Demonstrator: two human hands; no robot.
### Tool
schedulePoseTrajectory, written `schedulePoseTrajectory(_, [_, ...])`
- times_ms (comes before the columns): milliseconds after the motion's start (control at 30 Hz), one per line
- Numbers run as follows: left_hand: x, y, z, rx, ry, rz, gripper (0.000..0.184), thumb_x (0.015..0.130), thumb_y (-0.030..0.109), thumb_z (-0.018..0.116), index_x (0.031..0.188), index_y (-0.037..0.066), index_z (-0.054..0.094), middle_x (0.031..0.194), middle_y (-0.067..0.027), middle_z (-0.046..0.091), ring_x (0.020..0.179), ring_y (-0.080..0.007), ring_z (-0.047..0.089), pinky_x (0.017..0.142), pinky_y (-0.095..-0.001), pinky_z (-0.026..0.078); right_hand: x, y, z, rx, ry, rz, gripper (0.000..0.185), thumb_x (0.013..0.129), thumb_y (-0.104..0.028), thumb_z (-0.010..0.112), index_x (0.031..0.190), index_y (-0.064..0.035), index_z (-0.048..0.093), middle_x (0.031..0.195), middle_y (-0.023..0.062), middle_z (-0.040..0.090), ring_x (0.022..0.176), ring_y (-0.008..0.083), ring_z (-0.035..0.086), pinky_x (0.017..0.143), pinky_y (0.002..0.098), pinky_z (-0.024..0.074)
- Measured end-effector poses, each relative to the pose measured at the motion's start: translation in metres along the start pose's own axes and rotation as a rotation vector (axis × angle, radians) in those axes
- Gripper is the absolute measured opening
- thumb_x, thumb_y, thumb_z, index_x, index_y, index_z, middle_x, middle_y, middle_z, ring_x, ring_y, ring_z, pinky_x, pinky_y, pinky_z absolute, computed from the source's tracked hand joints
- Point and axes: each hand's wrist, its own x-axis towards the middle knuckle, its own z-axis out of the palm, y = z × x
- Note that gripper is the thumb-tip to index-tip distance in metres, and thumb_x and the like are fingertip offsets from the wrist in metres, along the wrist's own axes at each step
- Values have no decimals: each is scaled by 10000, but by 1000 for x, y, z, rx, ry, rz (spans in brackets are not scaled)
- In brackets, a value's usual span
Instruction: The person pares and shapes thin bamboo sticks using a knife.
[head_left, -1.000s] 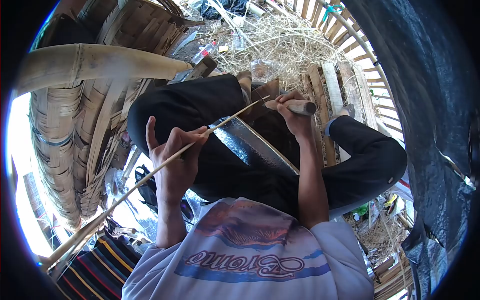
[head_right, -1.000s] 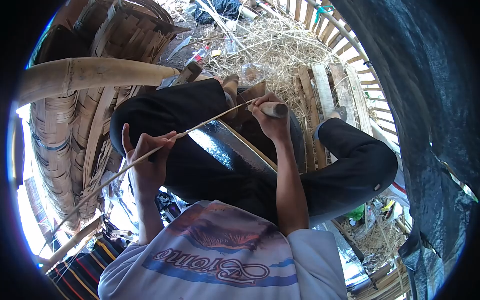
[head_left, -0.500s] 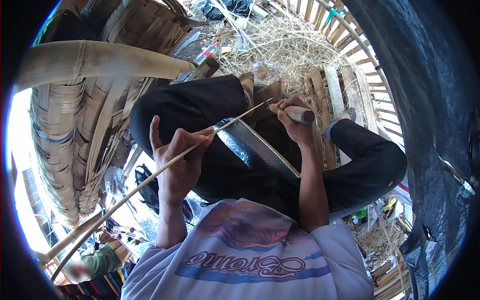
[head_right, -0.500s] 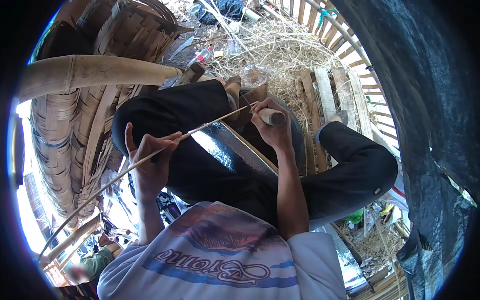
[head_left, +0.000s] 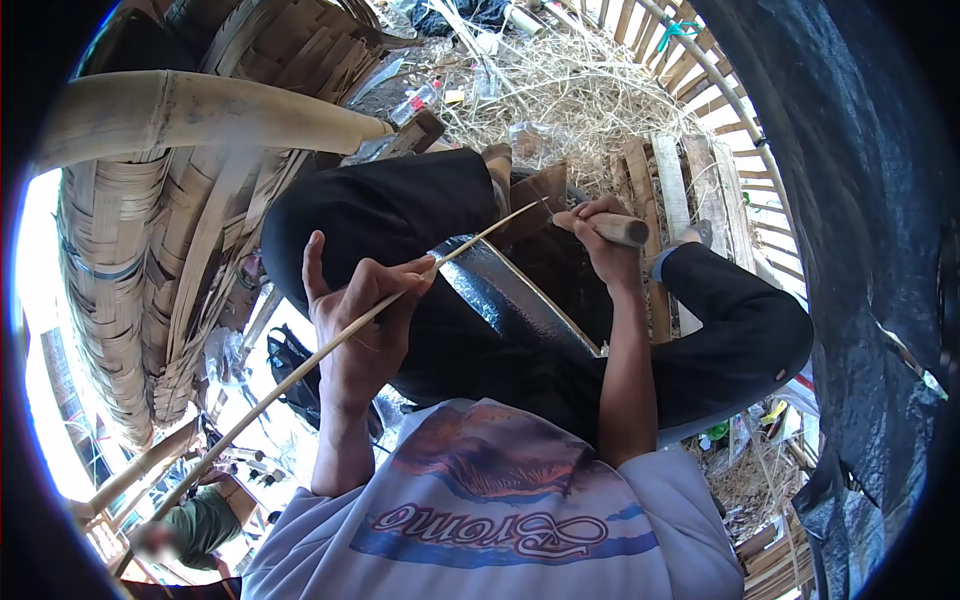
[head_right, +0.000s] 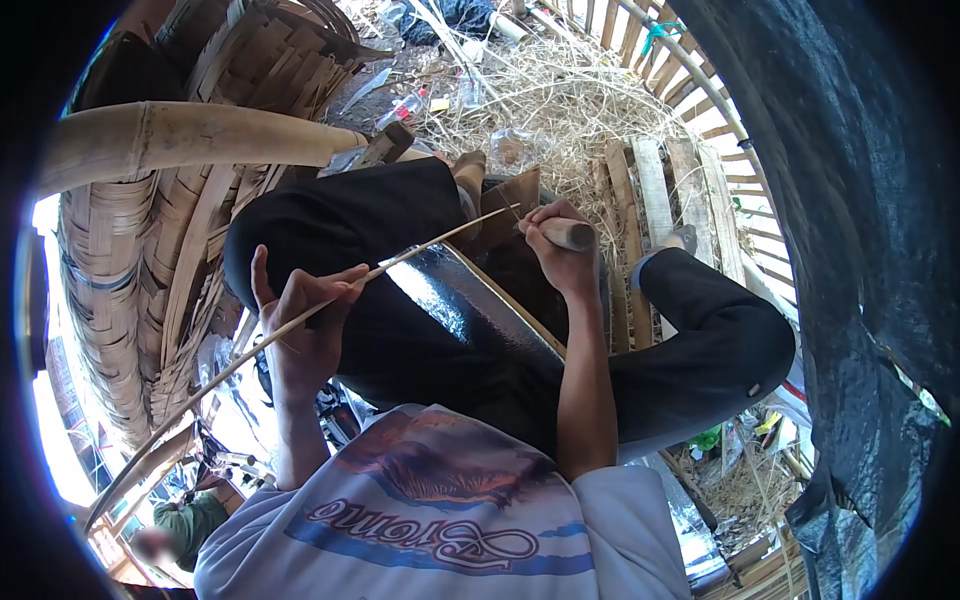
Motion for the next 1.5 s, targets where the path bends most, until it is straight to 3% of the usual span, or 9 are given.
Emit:
schedulePoseTrajectory(133, [1,2,1,-16,14,14,99,844,105,636,801,111,546,810,14,715,780,-117,683,1119,-467,70,1,15,2,-202,-25,-20,122,737,50,644,758,-39,563,810,55,641,785,108,622,713,253,498])
schedulePoseTrajectory(300, [2,0,0,5,15,10,106,841,109,641,790,111,548,805,16,715,767,-118,683,1119,-464,74,0,-1,4,60,3,58,116,708,31,638,762,-42,565,801,55,641,793,125,628,725,268,495])
schedulePoseTrajectory(400, [2,3,3,-13,25,16,112,841,112,642,781,110,549,798,18,714,764,-116,683,1119,-460,77,4,29,-1,-219,-28,-27,130,751,61,634,775,-42,558,815,57,634,821,131,618,737,265,504])
schedulePoseTrajectory(633, [2,3,2,10,41,3,118,847,125,642,780,107,547,802,11,715,766,-116,684,1119,-457,76,2,15,-3,-18,34,-25,147,735,64,640,790,-41,553,821,65,630,809,140,618,747,280,513])
schedulePoseTrajectory(733, [3,3,2,4,22,30,125,850,128,641,778,105,541,803,9,715,754,-125,685,1119,-459,73,9,23,-4,-251,18,49,144,727,63,638,779,-40,552,808,61,631,799,135,619,740,281,511])
schedulePoseTrajectory(867, [2,2,1,-17,5,-1,134,851,130,640,774,102,534,801,7,715,745,-126,685,1119,-460,72,2,7,1,-78,-10,23,134,715,63,632,764,-41,562,793,54,637,791,133,625,722,282,507])
schedulePoseTrajectory(967, [3,4,3,-8,34,17,131,851,129,638,774,103,534,802,6,715,746,-128,685,1118,-461,69,7,22,-1,-138,11,-63,126,711,63,630,751,-42,572,783,48,640,783,123,627,696,276,504])
schedulePoseTrajectory(1367, [2,2,0,26,5,25,113,852,127,636,781,110,550,796,15,714,782,-110,679,1117,-462,73,12,39,-7,-79,56,30,114,700,-4,655,771,-49,577,798,43,656,768,135,636,715,294,509])
schedulePoseTrajectory(1500, [1,4,1,-15,15,28,113,847,124,641,781,112,550,805,18,714,787,-109,681,1119,-458,71,6,40,-12,-207,68,25,114,699,-7,654,769,-51,576,800,44,656,780,134,635,722,292,506])
